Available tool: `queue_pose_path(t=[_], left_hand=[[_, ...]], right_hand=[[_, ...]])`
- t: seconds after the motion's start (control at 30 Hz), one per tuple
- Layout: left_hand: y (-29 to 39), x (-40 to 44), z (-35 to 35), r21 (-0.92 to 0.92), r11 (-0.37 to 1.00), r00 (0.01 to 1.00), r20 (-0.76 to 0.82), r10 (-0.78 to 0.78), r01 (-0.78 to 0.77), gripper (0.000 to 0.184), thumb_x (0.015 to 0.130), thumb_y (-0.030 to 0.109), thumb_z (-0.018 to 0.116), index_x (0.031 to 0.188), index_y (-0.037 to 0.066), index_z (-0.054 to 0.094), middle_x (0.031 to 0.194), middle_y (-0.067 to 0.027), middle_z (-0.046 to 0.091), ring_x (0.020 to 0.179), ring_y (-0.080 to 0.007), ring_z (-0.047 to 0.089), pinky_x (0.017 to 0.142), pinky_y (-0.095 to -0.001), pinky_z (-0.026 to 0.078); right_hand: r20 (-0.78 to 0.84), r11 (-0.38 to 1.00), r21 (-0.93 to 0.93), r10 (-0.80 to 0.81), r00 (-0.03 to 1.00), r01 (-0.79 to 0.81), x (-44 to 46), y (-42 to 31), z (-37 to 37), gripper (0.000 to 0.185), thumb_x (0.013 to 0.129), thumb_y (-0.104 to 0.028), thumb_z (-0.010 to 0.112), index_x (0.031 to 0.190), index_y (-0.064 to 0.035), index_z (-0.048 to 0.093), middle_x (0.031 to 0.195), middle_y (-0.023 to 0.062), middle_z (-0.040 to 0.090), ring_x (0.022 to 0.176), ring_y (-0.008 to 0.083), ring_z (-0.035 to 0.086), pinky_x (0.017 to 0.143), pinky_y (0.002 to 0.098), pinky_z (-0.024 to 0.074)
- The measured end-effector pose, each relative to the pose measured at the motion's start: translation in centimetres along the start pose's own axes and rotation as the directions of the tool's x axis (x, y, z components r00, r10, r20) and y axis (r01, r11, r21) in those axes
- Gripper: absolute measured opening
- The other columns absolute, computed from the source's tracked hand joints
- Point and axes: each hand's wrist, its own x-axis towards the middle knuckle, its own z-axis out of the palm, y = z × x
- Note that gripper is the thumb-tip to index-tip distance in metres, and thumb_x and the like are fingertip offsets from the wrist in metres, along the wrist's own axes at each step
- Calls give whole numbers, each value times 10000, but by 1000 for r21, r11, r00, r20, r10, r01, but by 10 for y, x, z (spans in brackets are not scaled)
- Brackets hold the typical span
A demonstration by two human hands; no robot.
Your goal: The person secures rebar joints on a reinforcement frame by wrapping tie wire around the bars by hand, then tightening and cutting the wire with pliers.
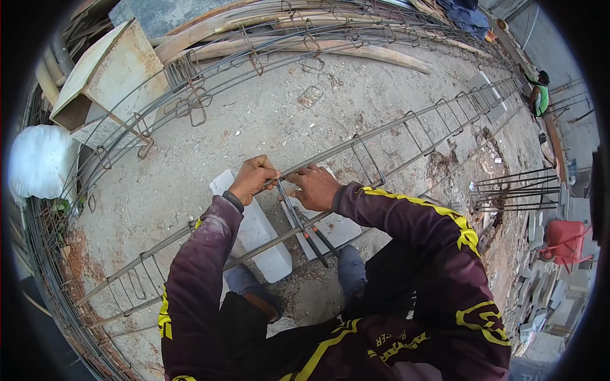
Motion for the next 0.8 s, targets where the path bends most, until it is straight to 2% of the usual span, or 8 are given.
queue_pose_path(t=[0.13,0.2,0.23,0.33,0.43,0.47,0.67,0.8], left_hand=[[-2,2,1,24,998,998,16,54,-54,175,839,36,668,746,54,520,706,-74,607,559,-115,560,483,-256,433],[1,1,7,22,998,998,-21,62,-61,179,828,3,635,725,59,500,661,-81,578,524,-132,542,475,-261,438],[-3,3,5,10,997,997,-8,72,-72,182,822,-5,630,719,61,495,652,-77,573,501,-128,526,468,-266,446],[2,-2,7,10,997,996,-37,76,-76,193,804,-17,635,708,63,489,638,-65,566,494,-119,519,457,-273,450],[2,-2,8,7,996,995,-33,92,-91,188,803,-23,633,713,62,493,626,-60,558,488,-119,516,456,-274,451],[4,-3,10,40,996,995,-46,85,-84,181,807,-21,632,721,60,495,615,-58,551,483,-115,512,455,-272,450],[5,-4,11,64,995,995,-61,78,-74,177,811,-16,635,724,57,499,616,-53,550,489,-109,512,457,-264,447],[2,-1,10,68,994,994,-66,85,-81,170,815,-16,635,729,54,506,634,-53,563,508,-109,523,462,-263,450]], right_hand=[[-200,997,59,-36,979,49,2,0,18,395,855,-224,673,1195,-24,655,1085,226,667,1084,386,587,929,452,483],[-123,929,357,152,981,-99,-3,-10,7,358,810,-163,655,1114,24,667,951,266,683,954,422,650,828,488,518],[-233,936,350,123,965,-35,2,-6,24,380,805,-169,648,1128,31,659,922,261,683,917,422,659,806,495,521],[-138,881,469,147,980,-66,0,-15,14,297,798,-152,613,1066,-87,724,861,213,698,855,404,681,778,476,544],[-133,949,291,163,978,-119,14,-13,24,234,789,-158,615,975,-87,737,829,198,695,815,404,683,721,477,551],[-235,946,308,179,955,-102,21,-11,38,199,766,-141,618,915,-70,730,810,207,685,806,399,684,685,478,546],[-238,969,232,-28,971,85,26,1,43,187,723,-82,595,870,-32,700,771,230,660,772,416,668,656,490,526],[-77,931,333,-132,988,150,36,13,42,176,743,-78,553,844,-4,677,724,185,668,707,321,679,621,444,514]])
